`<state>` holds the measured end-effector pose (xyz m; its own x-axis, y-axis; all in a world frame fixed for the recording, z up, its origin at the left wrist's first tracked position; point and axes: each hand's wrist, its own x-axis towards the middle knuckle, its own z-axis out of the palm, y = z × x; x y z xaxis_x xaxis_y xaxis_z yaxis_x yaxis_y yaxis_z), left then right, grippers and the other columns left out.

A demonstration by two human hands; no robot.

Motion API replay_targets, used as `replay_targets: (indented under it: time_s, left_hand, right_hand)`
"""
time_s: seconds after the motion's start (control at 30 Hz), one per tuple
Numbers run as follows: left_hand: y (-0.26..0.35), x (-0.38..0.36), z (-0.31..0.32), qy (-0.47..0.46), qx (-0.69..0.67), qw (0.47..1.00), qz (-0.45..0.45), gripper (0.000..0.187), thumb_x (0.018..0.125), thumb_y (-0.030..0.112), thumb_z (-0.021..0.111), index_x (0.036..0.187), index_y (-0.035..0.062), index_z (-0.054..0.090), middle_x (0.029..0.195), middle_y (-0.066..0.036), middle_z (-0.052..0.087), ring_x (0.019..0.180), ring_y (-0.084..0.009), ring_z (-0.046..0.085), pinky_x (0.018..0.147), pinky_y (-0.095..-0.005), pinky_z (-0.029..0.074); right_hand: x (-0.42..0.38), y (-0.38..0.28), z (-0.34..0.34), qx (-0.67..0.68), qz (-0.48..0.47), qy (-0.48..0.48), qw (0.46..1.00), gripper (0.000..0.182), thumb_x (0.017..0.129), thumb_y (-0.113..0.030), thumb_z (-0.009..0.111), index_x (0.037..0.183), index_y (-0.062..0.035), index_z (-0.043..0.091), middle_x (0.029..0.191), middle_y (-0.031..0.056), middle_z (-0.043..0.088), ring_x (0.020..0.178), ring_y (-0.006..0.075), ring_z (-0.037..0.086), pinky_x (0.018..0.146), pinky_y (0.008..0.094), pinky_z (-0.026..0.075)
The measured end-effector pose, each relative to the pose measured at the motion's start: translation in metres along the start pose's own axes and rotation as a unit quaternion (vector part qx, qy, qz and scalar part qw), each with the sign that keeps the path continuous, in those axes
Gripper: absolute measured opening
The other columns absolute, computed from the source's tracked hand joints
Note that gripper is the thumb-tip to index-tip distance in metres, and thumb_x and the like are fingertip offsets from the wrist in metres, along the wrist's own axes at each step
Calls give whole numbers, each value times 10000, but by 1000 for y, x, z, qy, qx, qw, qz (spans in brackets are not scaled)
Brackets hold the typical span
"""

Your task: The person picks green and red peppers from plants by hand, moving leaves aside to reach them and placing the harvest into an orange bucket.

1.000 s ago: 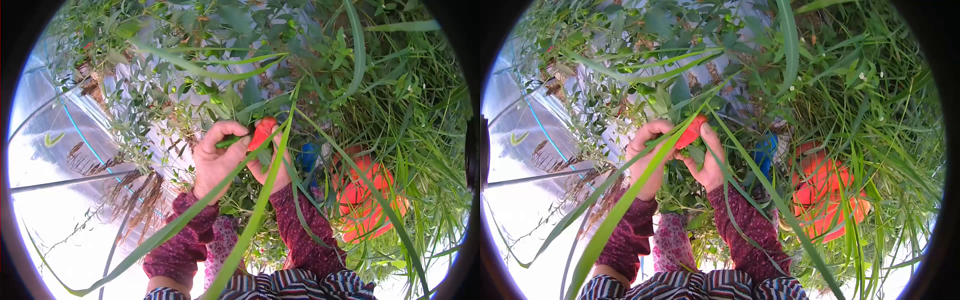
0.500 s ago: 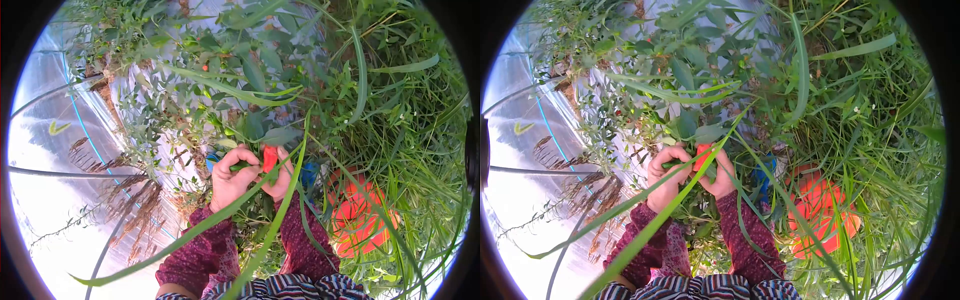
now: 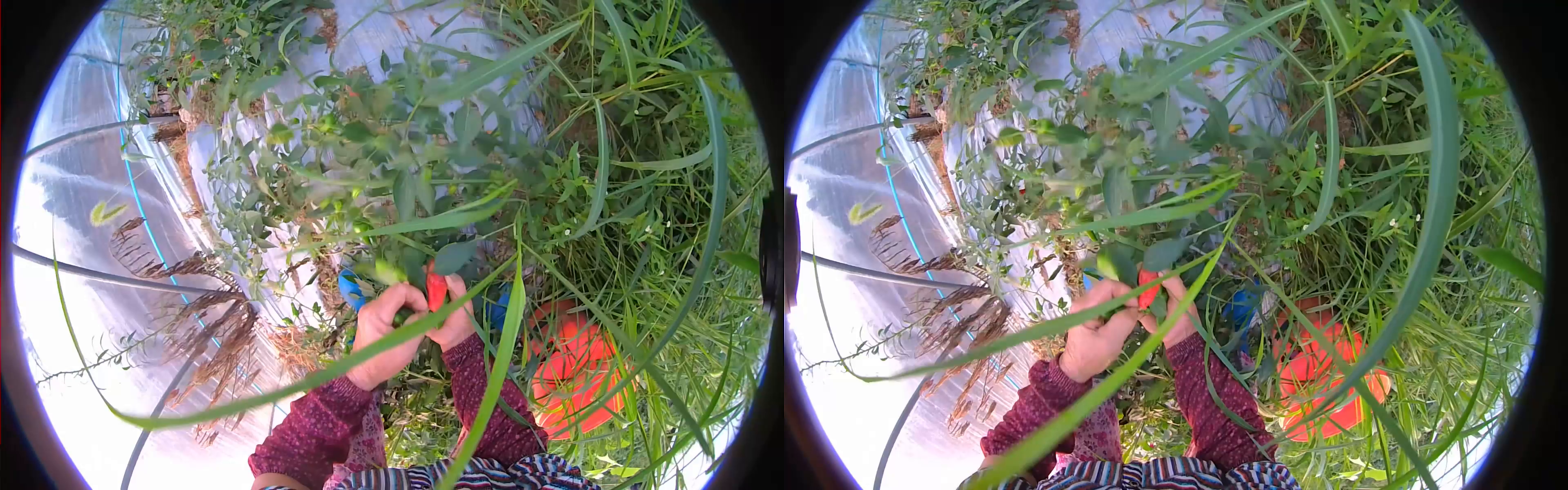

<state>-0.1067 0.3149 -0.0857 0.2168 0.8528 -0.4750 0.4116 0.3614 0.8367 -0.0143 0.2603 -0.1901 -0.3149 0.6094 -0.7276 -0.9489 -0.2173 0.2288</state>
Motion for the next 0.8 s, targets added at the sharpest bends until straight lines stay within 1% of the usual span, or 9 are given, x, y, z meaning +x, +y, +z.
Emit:
replay_targets:
  time_s: [0.1, 0.13, 0.17, 0.23, 0.27, 0.37, 0.53, 0.73, 0.8]
  left_hand:
    - [1, -4, -12, -38, 2, 999, 8, 78, 788, -15, 583, 853, 11, 549, 745, -3, 531, 661, -62, 504, 569, -211, 400]
    - [1, -3, -15, -27, -59, 996, -55, 88, 798, -15, 575, 876, 15, 547, 754, -2, 541, 676, -63, 522, 582, -207, 414]
    - [1, -3, -16, -17, -118, 986, -117, 99, 808, -16, 567, 899, 19, 546, 763, -1, 550, 691, -65, 541, 595, -204, 429]
    - [-14, -10, -14, -36, -163, 979, -116, 122, 824, -11, 552, 940, 26, 544, 744, 13, 559, 715, -68, 568, 620, -204, 454]
    - [-16, -10, -14, -28, -142, 981, -131, 85, 832, 6, 563, 913, 24, 545, 731, 17, 556, 696, -55, 543, 618, -204, 438]
    - [-8, -5, -23, -43, -116, 980, -155, 50, 845, 22, 549, 895, 25, 552, 715, 21, 553, 667, -41, 516, 608, -198, 415]
    - [-3, -1, -43, -68, -129, 962, -232, 147, 829, 33, 504, 947, 46, 589, 655, 13, 537, 555, -41, 461, 493, -187, 348]
    - [-33, 1, -51, -78, -305, 914, -255, 180, 816, 73, 541, 980, 18, 588, 594, -10, 516, 463, -48, 409, 375, -182, 250]
    - [-41, 10, -55, -89, -267, 918, -278, 185, 814, 74, 542, 985, 18, 588, 589, -11, 515, 462, -51, 410, 372, -183, 247]
  right_hand:
    - [-6, 5, -9, -192, -53, 10, 980, 259, 853, -228, 570, 1074, -93, 555, 1032, 62, 589, 937, 197, 571, 807, 350, 483]
    - [-7, 5, -13, -285, -79, 11, 955, 265, 849, -235, 580, 1072, -93, 557, 1022, 61, 592, 930, 190, 570, 815, 350, 479]
    - [-3, 5, -26, -285, -80, 10, 955, 265, 849, -235, 580, 1072, -93, 557, 1022, 61, 592, 930, 190, 570, 815, 350, 479]
    - [4, 6, -58, 65, 116, -130, 983, 273, 844, -238, 583, 1081, -103, 559, 1007, 55, 596, 921, 182, 575, 790, 355, 486]
    - [-9, 2, -9, -48, 62, -21, 997, 273, 841, -230, 580, 1077, -94, 563, 1009, 57, 596, 910, 177, 581, 740, 347, 499]
    - [-12, 5, -3, -59, 73, 42, 995, 279, 843, -236, 581, 1064, -67, 568, 959, 57, 609, 857, 183, 599, 668, 337, 504]
    - [-10, 15, 4, -70, 121, -27, 990, 272, 836, -248, 602, 1005, -36, 581, 872, 71, 627, 704, 167, 609, 589, 306, 492]
    - [-18, 17, 8, -39, 99, -15, 994, 218, 830, -243, 615, 938, -53, 609, 833, 35, 631, 734, 141, 613, 626, 293, 495]
    - [-19, 18, 7, -40, 97, -2, 994, 192, 838, -227, 597, 930, -59, 602, 825, 40, 623, 723, 151, 606, 632, 308, 496]
